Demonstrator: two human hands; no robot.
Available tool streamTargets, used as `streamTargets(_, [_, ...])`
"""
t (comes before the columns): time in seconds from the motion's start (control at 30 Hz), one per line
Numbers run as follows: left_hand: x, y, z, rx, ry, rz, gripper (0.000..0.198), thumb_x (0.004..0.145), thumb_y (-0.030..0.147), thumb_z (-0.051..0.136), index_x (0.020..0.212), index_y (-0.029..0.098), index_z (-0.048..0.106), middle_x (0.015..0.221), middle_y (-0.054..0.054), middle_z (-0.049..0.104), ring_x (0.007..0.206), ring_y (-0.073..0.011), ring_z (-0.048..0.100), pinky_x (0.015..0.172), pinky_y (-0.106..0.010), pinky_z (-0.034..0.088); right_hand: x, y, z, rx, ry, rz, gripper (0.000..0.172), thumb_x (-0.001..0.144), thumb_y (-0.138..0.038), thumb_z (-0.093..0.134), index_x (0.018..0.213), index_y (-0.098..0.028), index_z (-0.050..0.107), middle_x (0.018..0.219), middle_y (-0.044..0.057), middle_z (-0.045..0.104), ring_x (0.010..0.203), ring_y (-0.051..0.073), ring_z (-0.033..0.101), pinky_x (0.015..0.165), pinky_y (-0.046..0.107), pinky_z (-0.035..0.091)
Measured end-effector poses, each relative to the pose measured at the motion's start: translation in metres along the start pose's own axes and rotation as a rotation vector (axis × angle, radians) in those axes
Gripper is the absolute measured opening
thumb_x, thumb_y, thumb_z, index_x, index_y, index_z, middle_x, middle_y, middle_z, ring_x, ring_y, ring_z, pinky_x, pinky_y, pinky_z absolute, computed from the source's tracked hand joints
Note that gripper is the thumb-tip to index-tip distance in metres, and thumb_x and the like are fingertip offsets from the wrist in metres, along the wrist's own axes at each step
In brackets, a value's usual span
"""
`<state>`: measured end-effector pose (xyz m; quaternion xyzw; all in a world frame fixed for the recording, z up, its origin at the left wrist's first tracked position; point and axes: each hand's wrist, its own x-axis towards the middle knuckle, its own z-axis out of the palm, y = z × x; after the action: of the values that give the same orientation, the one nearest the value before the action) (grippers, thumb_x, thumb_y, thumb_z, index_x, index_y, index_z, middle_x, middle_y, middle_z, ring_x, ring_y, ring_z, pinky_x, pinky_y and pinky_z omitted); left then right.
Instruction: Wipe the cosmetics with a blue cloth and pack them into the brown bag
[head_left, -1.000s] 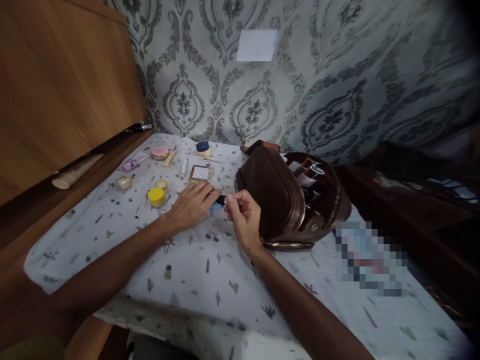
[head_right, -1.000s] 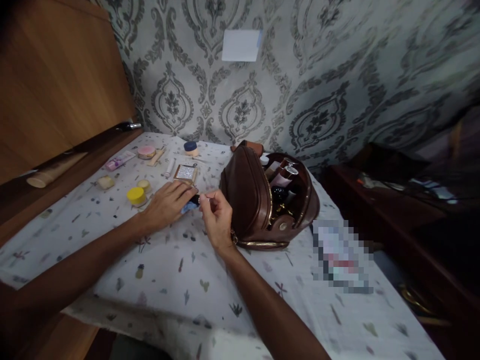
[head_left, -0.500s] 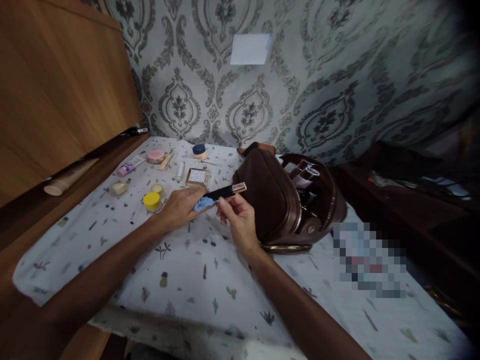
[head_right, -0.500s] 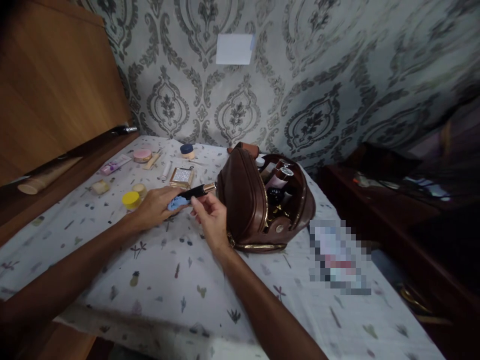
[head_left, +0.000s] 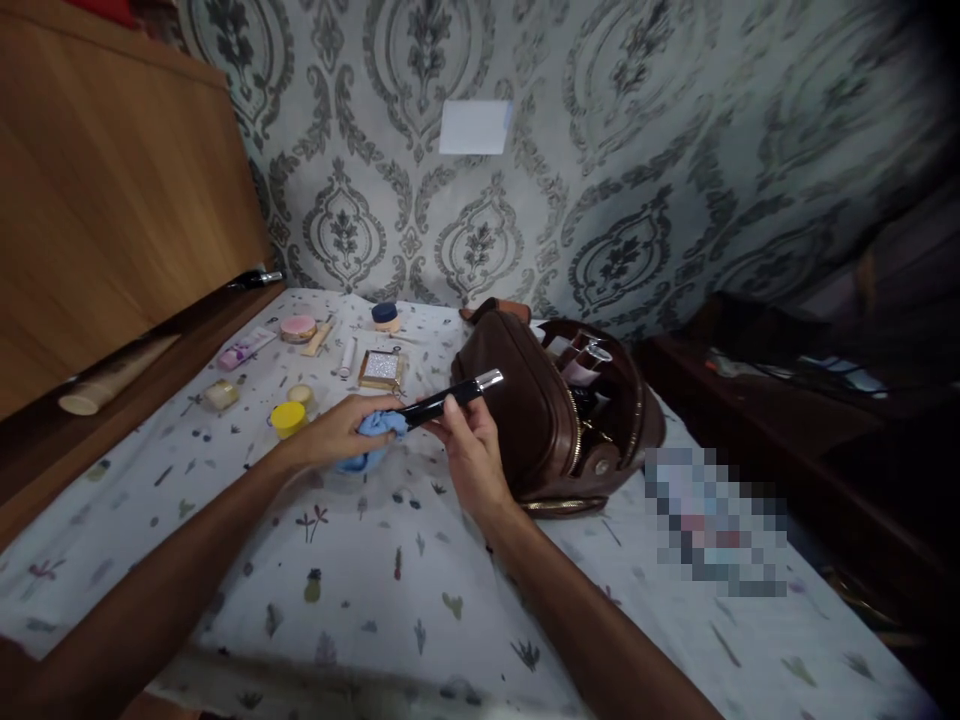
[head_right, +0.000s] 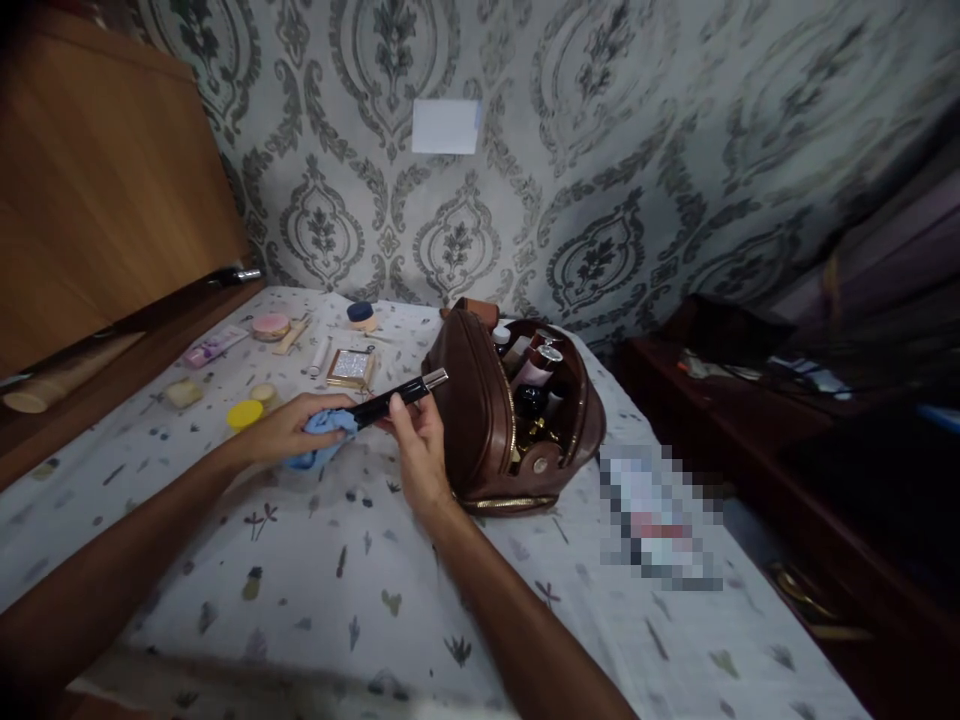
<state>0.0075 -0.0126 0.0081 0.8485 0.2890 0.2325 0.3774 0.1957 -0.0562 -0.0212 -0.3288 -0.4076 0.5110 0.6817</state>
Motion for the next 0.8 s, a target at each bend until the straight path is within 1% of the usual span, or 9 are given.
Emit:
streamTargets(0.1, [-0.002, -0.001, 0.001, -0.096, -0.067, -0.026, 0.026, 0.088, 0.031, 0.060, 0.109, 0.016, 0.068, 0.095, -0.004, 0.070, 0.086, -0.0197, 0.064, 0.075, -0.025, 0.049, 0.000, -0.002, 0.000, 0.002, 0.022, -0.019, 0.035, 0.078, -0.053, 0.076, 0.087, -0.024, 0.058, 0.078, -0.004, 0.056, 0.073, 0.012, 0.054, 0.070, 0.024, 0.050])
streamTargets(0.17, [-0.002, -0.002, 0.002, -0.163, -0.036, -0.060, 0.029, 0.089, 0.033, 0.061, 0.112, 0.016, 0.068, 0.091, -0.004, 0.070, 0.083, -0.0190, 0.065, 0.074, -0.025, 0.050, 0.000, -0.003, -0.001, -0.012, 0.025, 0.018, 0.036, 0.078, -0.054, 0.076, 0.086, -0.024, 0.059, 0.073, -0.006, 0.053, 0.067, 0.010, 0.050, 0.063, 0.021, 0.046])
streamTargets(0.23, [-0.002, -0.003, 0.000, -0.236, 0.092, -0.109, 0.033, 0.090, 0.039, 0.061, 0.114, 0.016, 0.067, 0.085, -0.003, 0.069, 0.076, -0.0174, 0.064, 0.069, -0.025, 0.050, -0.002, -0.004, -0.002, -0.033, 0.002, 0.122, 0.041, 0.076, -0.059, 0.076, 0.089, -0.023, 0.061, 0.068, -0.006, 0.053, 0.060, 0.009, 0.047, 0.054, 0.021, 0.043])
streamTargets(0.33, [-0.003, -0.003, -0.004, -0.304, 0.326, -0.142, 0.040, 0.092, 0.047, 0.062, 0.118, 0.018, 0.065, 0.077, 0.000, 0.064, 0.068, -0.0147, 0.061, 0.062, -0.022, 0.048, -0.004, -0.006, 0.000, -0.061, -0.102, 0.311, 0.052, 0.074, -0.068, 0.071, 0.096, -0.022, 0.064, 0.060, -0.006, 0.052, 0.047, 0.009, 0.040, 0.042, 0.022, 0.035])
streamTargets(0.4, [-0.003, -0.004, -0.007, -0.342, 0.408, -0.116, 0.044, 0.092, 0.050, 0.062, 0.123, 0.020, 0.064, 0.076, 0.001, 0.063, 0.067, -0.0136, 0.060, 0.061, -0.021, 0.047, -0.007, -0.005, 0.002, -0.078, -0.189, 0.401, 0.058, 0.073, -0.072, 0.069, 0.100, -0.020, 0.066, 0.054, -0.006, 0.051, 0.042, 0.009, 0.036, 0.037, 0.022, 0.029])
streamTargets(0.43, [-0.004, -0.004, -0.008, -0.368, 0.414, -0.099, 0.046, 0.092, 0.051, 0.062, 0.126, 0.020, 0.063, 0.078, 0.001, 0.063, 0.069, -0.0135, 0.061, 0.062, -0.021, 0.047, -0.008, -0.004, 0.003, -0.084, -0.225, 0.435, 0.060, 0.073, -0.073, 0.069, 0.100, -0.019, 0.067, 0.052, -0.006, 0.050, 0.040, 0.009, 0.035, 0.036, 0.022, 0.027])
streamTargets(0.5, [-0.004, -0.004, -0.009, -0.427, 0.356, -0.088, 0.049, 0.091, 0.052, 0.063, 0.127, 0.020, 0.063, 0.083, -0.001, 0.066, 0.073, -0.0146, 0.063, 0.066, -0.022, 0.050, -0.010, -0.003, 0.004, -0.092, -0.281, 0.486, 0.062, 0.072, -0.073, 0.068, 0.099, -0.017, 0.067, 0.049, -0.006, 0.049, 0.039, 0.008, 0.034, 0.034, 0.022, 0.024])
streamTargets(0.63, [-0.003, -0.005, -0.007, -0.456, 0.220, -0.118, 0.048, 0.085, 0.053, 0.069, 0.114, 0.015, 0.069, 0.093, -0.005, 0.070, 0.079, -0.0176, 0.066, 0.071, -0.026, 0.054, -0.017, -0.002, 0.002, -0.104, -0.318, 0.550, 0.058, 0.073, -0.074, 0.067, 0.090, -0.018, 0.063, 0.047, -0.006, 0.049, 0.036, 0.008, 0.032, 0.033, 0.021, 0.024])
streamTargets(0.8, [-0.001, -0.011, -0.006, -0.336, 0.256, -0.109, 0.047, 0.079, 0.055, 0.074, 0.100, 0.013, 0.071, 0.095, -0.005, 0.070, 0.084, -0.0178, 0.064, 0.074, -0.025, 0.050, -0.024, -0.006, -0.010, -0.114, -0.310, 0.532, 0.052, 0.067, -0.064, 0.078, 0.085, -0.022, 0.054, 0.052, -0.008, 0.050, 0.040, 0.006, 0.030, 0.037, 0.018, 0.019])
